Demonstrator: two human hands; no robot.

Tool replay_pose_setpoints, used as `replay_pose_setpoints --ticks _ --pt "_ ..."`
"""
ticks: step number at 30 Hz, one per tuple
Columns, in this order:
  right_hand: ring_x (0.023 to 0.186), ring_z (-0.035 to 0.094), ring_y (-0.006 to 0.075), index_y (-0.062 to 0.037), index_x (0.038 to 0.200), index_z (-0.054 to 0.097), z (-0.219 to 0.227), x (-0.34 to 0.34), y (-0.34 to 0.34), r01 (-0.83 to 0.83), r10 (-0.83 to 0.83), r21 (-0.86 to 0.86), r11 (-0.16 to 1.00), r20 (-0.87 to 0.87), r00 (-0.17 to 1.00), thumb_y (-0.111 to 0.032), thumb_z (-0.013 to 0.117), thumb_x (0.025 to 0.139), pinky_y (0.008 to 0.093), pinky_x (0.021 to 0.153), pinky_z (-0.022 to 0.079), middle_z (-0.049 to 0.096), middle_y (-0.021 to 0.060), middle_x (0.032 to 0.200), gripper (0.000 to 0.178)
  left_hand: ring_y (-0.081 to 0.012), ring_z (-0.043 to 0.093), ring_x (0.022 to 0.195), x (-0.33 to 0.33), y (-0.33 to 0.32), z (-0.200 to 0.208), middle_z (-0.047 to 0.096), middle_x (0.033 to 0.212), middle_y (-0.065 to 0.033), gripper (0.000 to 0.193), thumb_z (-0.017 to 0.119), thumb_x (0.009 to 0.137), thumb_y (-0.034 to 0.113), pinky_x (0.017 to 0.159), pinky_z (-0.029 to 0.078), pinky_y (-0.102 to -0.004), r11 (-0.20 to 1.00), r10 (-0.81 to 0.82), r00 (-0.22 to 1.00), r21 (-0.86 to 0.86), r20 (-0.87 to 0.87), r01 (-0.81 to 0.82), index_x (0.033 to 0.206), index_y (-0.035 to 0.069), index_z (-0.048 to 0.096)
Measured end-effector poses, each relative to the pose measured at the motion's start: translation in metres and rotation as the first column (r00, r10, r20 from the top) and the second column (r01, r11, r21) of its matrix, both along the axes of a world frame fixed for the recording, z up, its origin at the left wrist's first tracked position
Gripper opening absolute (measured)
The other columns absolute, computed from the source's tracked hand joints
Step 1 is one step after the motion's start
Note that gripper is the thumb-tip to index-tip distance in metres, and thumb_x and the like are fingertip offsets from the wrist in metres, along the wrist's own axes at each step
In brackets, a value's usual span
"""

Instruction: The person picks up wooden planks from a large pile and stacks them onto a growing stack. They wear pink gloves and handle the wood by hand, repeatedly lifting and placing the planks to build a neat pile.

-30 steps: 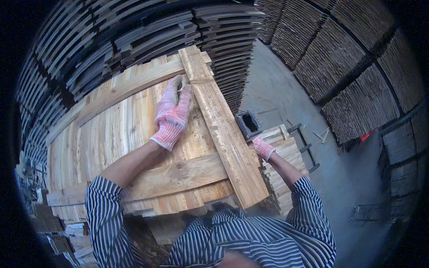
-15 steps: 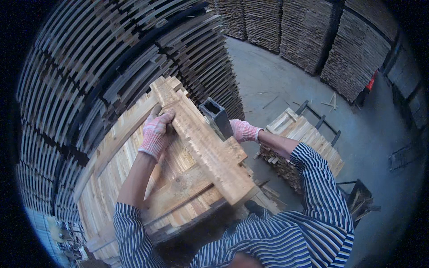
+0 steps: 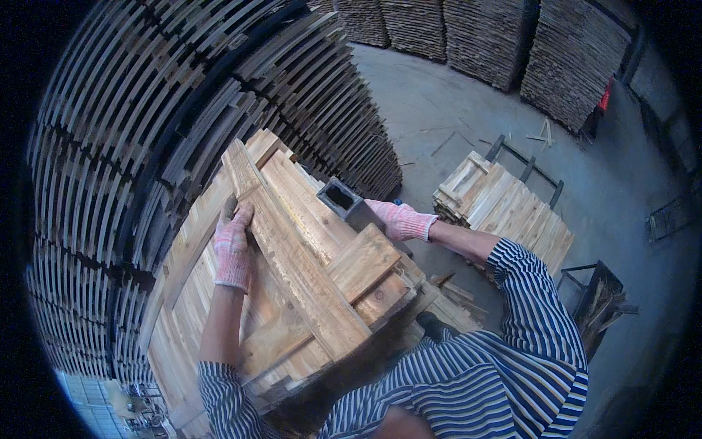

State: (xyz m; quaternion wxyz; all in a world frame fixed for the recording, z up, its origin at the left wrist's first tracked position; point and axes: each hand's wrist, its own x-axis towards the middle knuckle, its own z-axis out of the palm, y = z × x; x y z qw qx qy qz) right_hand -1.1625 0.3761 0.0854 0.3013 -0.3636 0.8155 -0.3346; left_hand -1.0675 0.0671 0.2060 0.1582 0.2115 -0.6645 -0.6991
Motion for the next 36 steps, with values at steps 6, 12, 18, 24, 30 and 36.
replay_pose_setpoints --ticks 6,12,18,24,30,36 --pt "0.136 0.049 0.0355 -0.0043 0.153 0.033 -0.018 0.0 -0.004 0.04 -0.041 -0.028 0.999 -0.034 0.999 -0.009 0.081 0.069 0.0389 0.109 0.044 0.049 0.0209 0.146 0.096 -0.0241 0.067 0.107 -0.007 0.005 0.02 0.061 0.131 -0.0188 0.069 0.07 0.093 0.012 0.088 0.058 -0.0342 0.997 0.012 0.992 -0.081 0.122 -0.002 0.152 -0.003 0.036" --pt "0.127 0.055 0.0385 -0.0062 0.142 0.042 -0.058 -0.009 -0.01 0.021 -0.046 -0.195 0.981 -0.128 0.991 -0.003 0.08 0.066 0.0446 0.103 0.048 0.057 0.021 0.132 0.086 -0.0249 0.068 0.104 -0.042 0.016 0.021 0.061 0.132 -0.0183 0.067 0.068 0.092 0.01 0.088 0.059 -0.0346 0.998 -0.054 0.997 0.041 -0.055 0.057 0.151 -0.002 0.037" --pt "0.125 0.056 0.0388 -0.0089 0.136 0.046 -0.057 -0.004 -0.01 0.07 -0.102 -0.22 0.973 -0.134 0.986 -0.002 0.08 0.063 0.0455 0.101 0.048 0.059 0.0193 0.127 0.08 -0.0252 0.064 0.11 -0.073 0.037 -0.007 0.061 0.132 -0.0197 0.072 0.071 0.093 0.012 0.096 0.053 -0.0333 0.995 0.083 0.995 -0.053 -0.061 -0.086 0.152 -0.006 0.035" --pt "0.126 0.055 0.0383 -0.0113 0.137 0.045 -0.039 0.008 -0.004 0.19 -0.211 -0.174 0.966 -0.113 0.971 0.002 0.078 0.06 0.0454 0.101 0.049 0.058 0.0183 0.13 0.084 -0.0258 0.062 0.116 -0.075 0.038 -0.013 0.059 0.136 -0.0208 0.071 0.07 0.094 0.013 0.1 0.051 -0.0329 0.988 0.086 0.992 -0.117 -0.098 -0.097 0.151 -0.008 0.034" --pt "0.134 0.05 0.0365 -0.0116 0.147 0.037 -0.041 0.0 -0.008 0.152 -0.15 0.026 0.988 -0.077 0.986 -0.001 0.076 0.069 0.0432 0.105 0.046 0.051 0.0175 0.143 0.088 -0.0291 0.056 0.127 -0.083 0.047 -0.02 0.057 0.138 -0.022 0.061 0.065 0.095 0.016 0.108 0.044 -0.036 0.864 0.238 0.963 -0.425 -0.125 -0.269 0.146 -0.009 0.043" --pt "0.13 0.053 0.0362 -0.0116 0.147 0.038 -0.063 0.001 0.006 0.225 -0.22 0.093 0.97 -0.061 0.974 -0.008 0.075 0.074 0.0432 0.103 0.047 0.054 0.0177 0.14 0.082 -0.0363 0.06 0.125 -0.084 0.056 -0.021 0.062 0.134 -0.0244 0.055 0.064 0.092 0.023 0.106 0.045 -0.0381 0.809 0.292 0.937 -0.473 -0.191 -0.349 0.139 -0.003 0.053"
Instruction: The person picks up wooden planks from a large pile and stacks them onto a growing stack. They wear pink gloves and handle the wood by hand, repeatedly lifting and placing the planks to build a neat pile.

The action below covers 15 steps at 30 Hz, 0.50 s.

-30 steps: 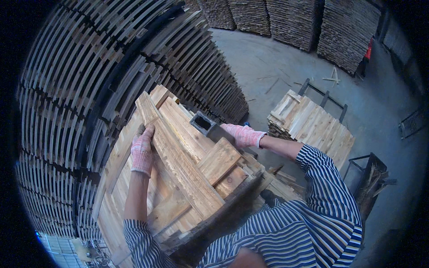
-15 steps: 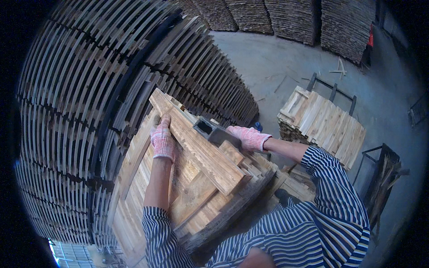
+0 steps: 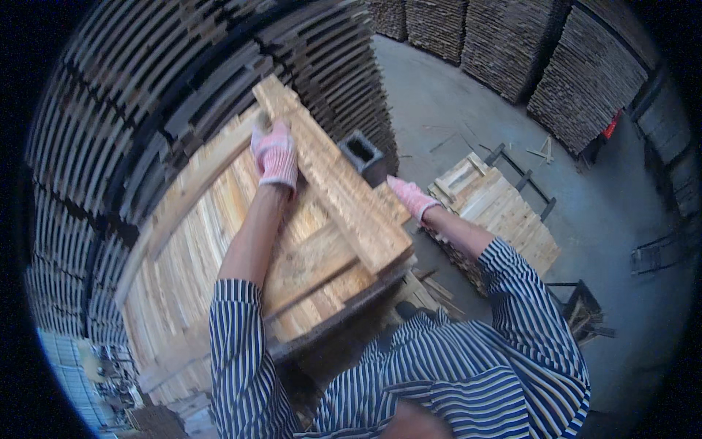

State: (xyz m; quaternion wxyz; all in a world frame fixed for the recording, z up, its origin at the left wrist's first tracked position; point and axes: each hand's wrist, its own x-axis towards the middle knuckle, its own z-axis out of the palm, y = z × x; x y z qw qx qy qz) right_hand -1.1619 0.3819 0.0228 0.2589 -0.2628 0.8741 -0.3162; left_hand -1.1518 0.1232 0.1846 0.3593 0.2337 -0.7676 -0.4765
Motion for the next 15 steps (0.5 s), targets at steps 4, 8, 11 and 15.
replay_pose_setpoints --ticks 4,8,11,15 --pt "0.127 0.055 0.0361 -0.0124 0.147 0.039 -0.016 -0.001 0.009 -0.027 0.035 0.118 0.993 -0.068 0.997 -0.013 0.075 0.076 0.0435 0.102 0.047 0.056 0.018 0.137 0.08 -0.0401 0.064 0.117 0.0 0.001 0.0 0.065 0.128 -0.0263 0.054 0.061 0.091 0.029 0.099 0.05 -0.0435 0.992 0.101 0.988 -0.093 0.12 -0.09 0.136 -0.001 0.057" --pt "0.124 0.057 0.0359 -0.0133 0.147 0.04 -0.03 -0.005 0.011 -0.046 0.059 0.156 0.987 -0.077 0.995 -0.018 0.075 0.077 0.0438 0.1 0.048 0.059 0.0183 0.133 0.078 -0.0424 0.065 0.112 0.004 0.001 0.003 0.066 0.122 -0.0283 0.052 0.059 0.091 0.028 0.095 0.052 -0.0451 0.999 0.022 0.994 0.043 0.106 -0.026 0.136 0.004 0.058" --pt "0.122 0.059 0.0359 -0.0139 0.147 0.04 -0.039 -0.011 0.01 -0.079 0.095 0.173 0.982 -0.087 0.992 -0.022 0.075 0.079 0.044 0.099 0.048 0.061 0.0185 0.13 0.077 -0.0432 0.066 0.11 0.005 0.003 0.005 0.067 0.119 -0.0284 0.053 0.06 0.091 0.03 0.093 0.052 -0.0472 0.997 0.071 0.99 0.021 0.123 -0.074 0.138 0.006 0.057" --pt "0.118 0.061 0.0357 -0.0147 0.146 0.041 -0.051 -0.025 0.002 -0.124 0.145 0.18 0.976 -0.105 0.984 -0.027 0.075 0.081 0.0443 0.097 0.049 0.063 0.0188 0.127 0.075 -0.0438 0.065 0.112 -0.004 0.0 -0.003 0.067 0.12 -0.028 0.055 0.06 0.09 0.033 0.095 0.051 -0.0482 0.998 0.063 0.993 0.012 0.097 -0.064 0.138 0.005 0.055"
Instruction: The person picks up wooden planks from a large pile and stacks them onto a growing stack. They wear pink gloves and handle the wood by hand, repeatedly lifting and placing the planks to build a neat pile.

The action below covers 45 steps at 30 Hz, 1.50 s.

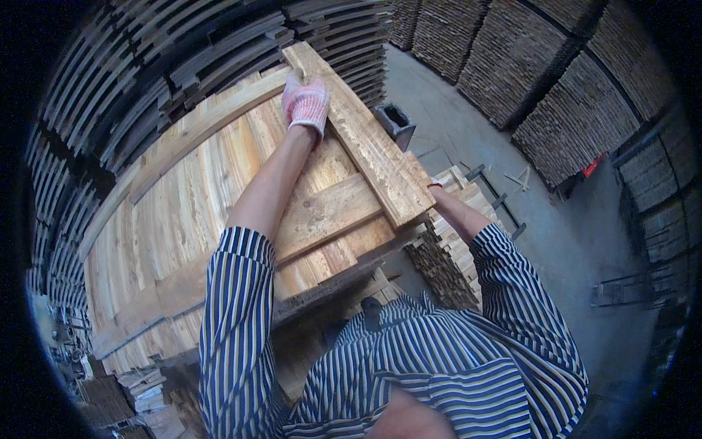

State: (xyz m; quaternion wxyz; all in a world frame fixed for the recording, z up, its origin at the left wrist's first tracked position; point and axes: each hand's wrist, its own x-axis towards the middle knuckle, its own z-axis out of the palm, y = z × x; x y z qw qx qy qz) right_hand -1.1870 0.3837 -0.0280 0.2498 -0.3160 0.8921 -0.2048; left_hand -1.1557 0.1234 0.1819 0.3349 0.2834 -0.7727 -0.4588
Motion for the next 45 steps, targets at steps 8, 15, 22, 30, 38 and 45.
replay_pose_setpoints --ticks 8,15,22,30,38,45 --pt "0.11 0.067 0.0357 -0.0167 0.147 0.042 0.027 -0.017 -0.007 -0.103 0.099 -0.097 0.99 -0.043 0.994 -0.034 0.074 0.084 0.0449 0.092 0.051 0.069 0.0188 0.118 0.073 -0.0287 0.064 0.103 -0.019 -0.031 -0.028 0.067 0.117 -0.0165 0.052 0.059 0.098 0.032 0.09 0.052 -0.0377 0.959 -0.282 0.958 -0.017 -0.047 0.281 0.14 0.001 0.052" --pt "0.102 0.069 0.0395 -0.0141 0.134 0.048 0.061 -0.001 0.004 -0.067 0.072 -0.156 0.985 0.025 0.997 -0.025 0.083 0.069 0.05 0.086 0.054 0.071 0.0203 0.106 0.075 -0.0301 0.062 0.115 0.013 0.002 0.015 0.058 0.136 -0.0163 0.07 0.066 0.096 0.045 0.093 0.056 -0.0414 0.871 -0.383 0.924 0.342 0.021 0.353 0.152 0.015 0.038" --pt "0.113 0.061 0.0409 -0.0214 0.14 0.046 0.021 0.019 -0.004 0.01 0.012 -0.395 0.919 0.053 0.999 -0.016 0.086 0.056 0.0518 0.093 0.052 0.056 0.017 0.123 0.093 -0.0267 0.064 0.111 0.032 0.004 0.029 0.058 0.131 -0.0168 0.061 0.064 0.097 0.045 0.09 0.058 -0.0384 0.942 -0.291 0.942 0.222 0.169 0.252 0.145 0.013 0.042" --pt "0.116 0.059 0.0319 -0.008 0.133 0.05 0.016 0.016 0.0 0.117 0.115 -0.567 0.816 0.356 0.928 -0.008 0.085 0.046 0.0421 0.098 0.049 0.061 0.0156 0.122 0.094 -0.0243 0.062 0.115 0.049 0.02 0.049 0.058 0.132 -0.0167 0.058 0.064 0.099 0.042 0.089 0.059 -0.0351 0.929 -0.312 0.943 0.243 0.114 0.278 0.146 0.015 0.041" --pt "0.122 0.058 0.0321 -0.0075 0.133 0.048 0.021 0.032 0.008 -0.016 0.157 -0.634 0.774 0.167 0.973 -0.012 0.084 0.052 0.0427 0.101 0.048 0.059 0.0159 0.125 0.089 -0.0195 0.058 0.118 0.051 0.011 0.042 0.06 0.135 -0.0096 0.048 0.064 0.1 0.025 0.1 0.049 -0.0355 0.952 -0.232 0.972 0.2 -0.024 0.232 0.143 0.006 0.053" --pt "0.131 0.051 0.0351 -0.005 0.142 0.039 0.036 0.028 -0.016 -0.159 0.274 -0.434 0.887 0.218 0.937 -0.01 0.08 0.065 0.0427 0.103 0.046 0.053 0.0206 0.134 0.088 -0.0224 0.056 0.123 0.039 -0.018 0.013 0.059 0.136 -0.0144 0.048 0.064 0.099 0.015 0.107 0.043 -0.0329 0.972 -0.172 0.972 0.13 -0.161 0.193 0.142 -0.003 0.051"
